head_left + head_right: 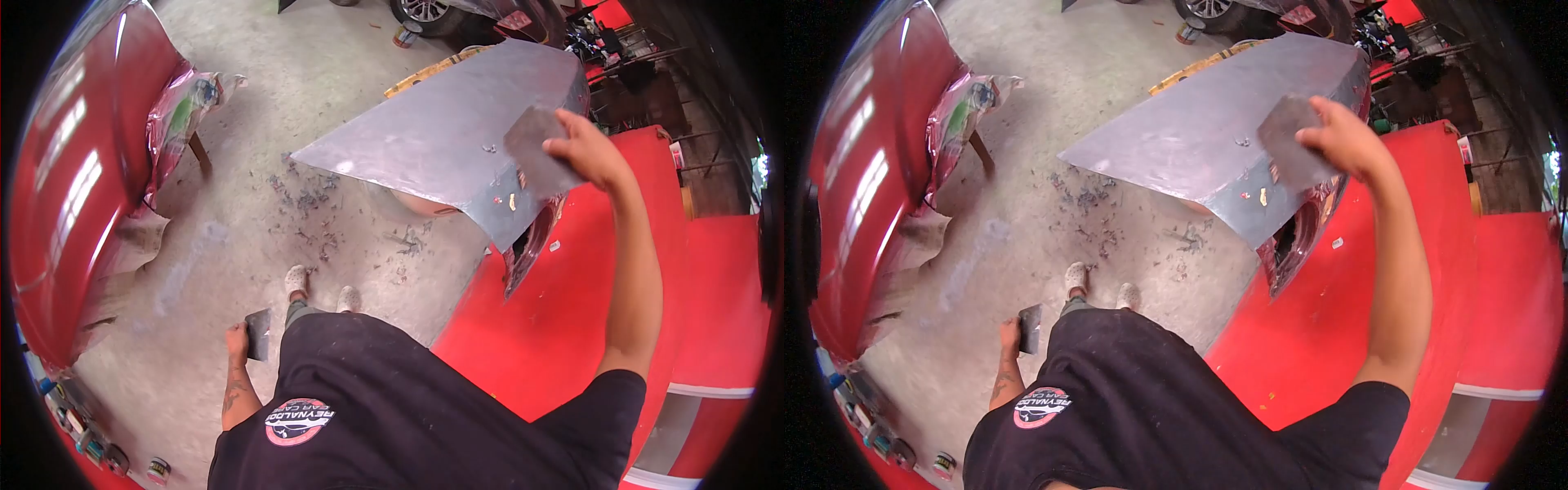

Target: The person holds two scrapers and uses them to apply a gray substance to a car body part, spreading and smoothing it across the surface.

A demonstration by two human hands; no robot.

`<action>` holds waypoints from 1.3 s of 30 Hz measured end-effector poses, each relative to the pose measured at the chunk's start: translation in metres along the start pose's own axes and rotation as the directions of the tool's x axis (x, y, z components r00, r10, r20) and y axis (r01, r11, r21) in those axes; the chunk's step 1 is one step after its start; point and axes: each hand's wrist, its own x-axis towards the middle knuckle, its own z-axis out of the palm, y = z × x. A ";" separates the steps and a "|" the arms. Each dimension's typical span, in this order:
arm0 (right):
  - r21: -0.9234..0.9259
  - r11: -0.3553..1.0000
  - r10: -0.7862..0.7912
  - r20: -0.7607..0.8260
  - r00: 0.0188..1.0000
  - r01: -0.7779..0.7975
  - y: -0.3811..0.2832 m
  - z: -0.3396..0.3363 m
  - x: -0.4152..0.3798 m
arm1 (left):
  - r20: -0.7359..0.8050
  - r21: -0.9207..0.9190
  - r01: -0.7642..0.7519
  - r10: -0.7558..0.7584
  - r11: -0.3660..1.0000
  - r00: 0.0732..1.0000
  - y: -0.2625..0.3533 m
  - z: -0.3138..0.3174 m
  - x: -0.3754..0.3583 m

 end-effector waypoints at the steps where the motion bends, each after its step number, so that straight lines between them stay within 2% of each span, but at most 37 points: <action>1: -0.002 1.000 -0.003 0.003 1.000 0.003 -0.015 0.001 -0.001 | 0.031 -0.032 0.005 -0.004 0.999 1.000 -0.002 0.000 0.000; 3: 0.087 0.995 0.044 0.055 0.998 -0.049 -0.045 0.000 -0.010 | -0.002 0.036 0.007 -0.007 0.999 1.000 -0.001 -0.001 0.000; 4: 0.061 0.989 0.134 0.051 0.990 -0.137 -0.043 -0.008 -0.005 | -0.040 0.087 0.010 -0.007 0.996 0.999 0.002 0.002 0.000; 8: -0.078 0.991 0.116 0.032 0.993 -0.113 -0.050 -0.012 -0.001 | -0.057 0.018 -0.036 0.037 0.999 0.998 0.016 0.004 -0.009; 11: -0.178 0.972 0.171 0.101 0.980 -0.151 -0.066 -0.020 0.001 | -0.061 0.091 -0.007 0.012 0.996 0.998 0.019 0.000 -0.010; 12: -0.138 0.964 0.235 0.027 0.972 -0.229 -0.067 -0.020 0.003 | -0.046 0.069 0.003 0.001 0.998 0.999 0.015 0.001 -0.006; 13: -0.141 0.963 0.236 0.026 0.971 -0.230 -0.064 -0.018 0.002 | -0.031 0.044 0.013 -0.012 0.999 0.999 0.011 0.002 -0.003; 15: -0.150 0.986 0.080 0.075 0.994 -0.068 -0.060 -0.013 0.005 | -0.024 0.020 0.004 -0.004 1.000 1.000 0.006 0.005 -0.002; 17: -0.183 0.982 0.070 0.111 0.991 -0.048 -0.066 -0.017 0.007 | -0.018 0.012 -0.009 0.009 1.000 1.000 0.003 0.004 -0.005; 19: -0.188 0.952 0.260 0.087 0.962 -0.241 -0.069 -0.025 0.014 | -0.016 0.036 -0.012 0.013 0.999 1.000 0.005 0.006 -0.004; 20: -0.112 0.952 0.297 0.101 0.950 -0.286 -0.059 -0.027 0.017 | -0.013 0.033 -0.011 0.011 0.999 1.000 0.004 0.008 -0.003; 21: -0.118 0.951 0.296 0.102 0.950 -0.284 -0.063 -0.021 0.015 | -0.011 0.013 -0.007 0.007 1.000 1.000 0.001 0.009 -0.002; 23: -0.233 0.972 0.056 0.094 0.994 -0.033 -0.073 -0.010 0.009 | -0.012 -0.014 0.001 -0.002 1.000 1.000 -0.003 0.013 -0.002; 25: -0.197 0.973 0.154 0.184 0.971 -0.118 -0.076 -0.016 0.013 | 0.000 0.088 -0.009 0.009 0.996 1.000 -0.005 0.009 0.002; 27: -0.135 0.964 0.247 0.115 0.962 -0.231 -0.069 -0.022 0.016 | -0.004 0.053 -0.016 0.017 0.998 1.000 0.000 0.010 0.003; 29: -0.117 0.982 0.167 0.142 0.976 -0.151 -0.050 -0.015 0.021 | -0.013 0.011 -0.015 0.015 1.000 1.000 0.000 0.013 0.001; 31: -0.125 0.991 0.065 0.149 0.987 -0.047 -0.060 0.009 0.019 | 0.005 0.027 -0.046 0.046 0.999 0.999 -0.002 0.011 0.004; 33: -0.082 0.993 0.098 0.211 0.973 -0.082 -0.072 0.006 0.024 | -0.016 0.027 -0.034 0.035 0.999 0.999 -0.004 0.012 0.007; 35: -0.216 0.968 0.151 0.111 0.982 -0.125 -0.068 -0.009 0.028 | -0.041 0.014 -0.014 0.015 1.000 0.999 -0.006 0.012 0.009; 36: -0.140 0.977 0.171 0.078 0.982 -0.159 -0.065 -0.009 0.025 | -0.037 -0.019 -0.009 0.008 1.000 0.999 -0.005 0.010 0.010; 37: -0.147 0.977 0.169 0.083 0.982 -0.155 -0.065 -0.009 0.023 | -0.032 -0.053 -0.003 0.001 0.999 0.999 -0.005 0.010 0.009; 39: -0.259 0.966 0.029 0.117 0.993 0.002 -0.070 -0.010 0.019 | -0.026 0.009 0.029 -0.029 1.000 0.999 -0.006 0.008 0.004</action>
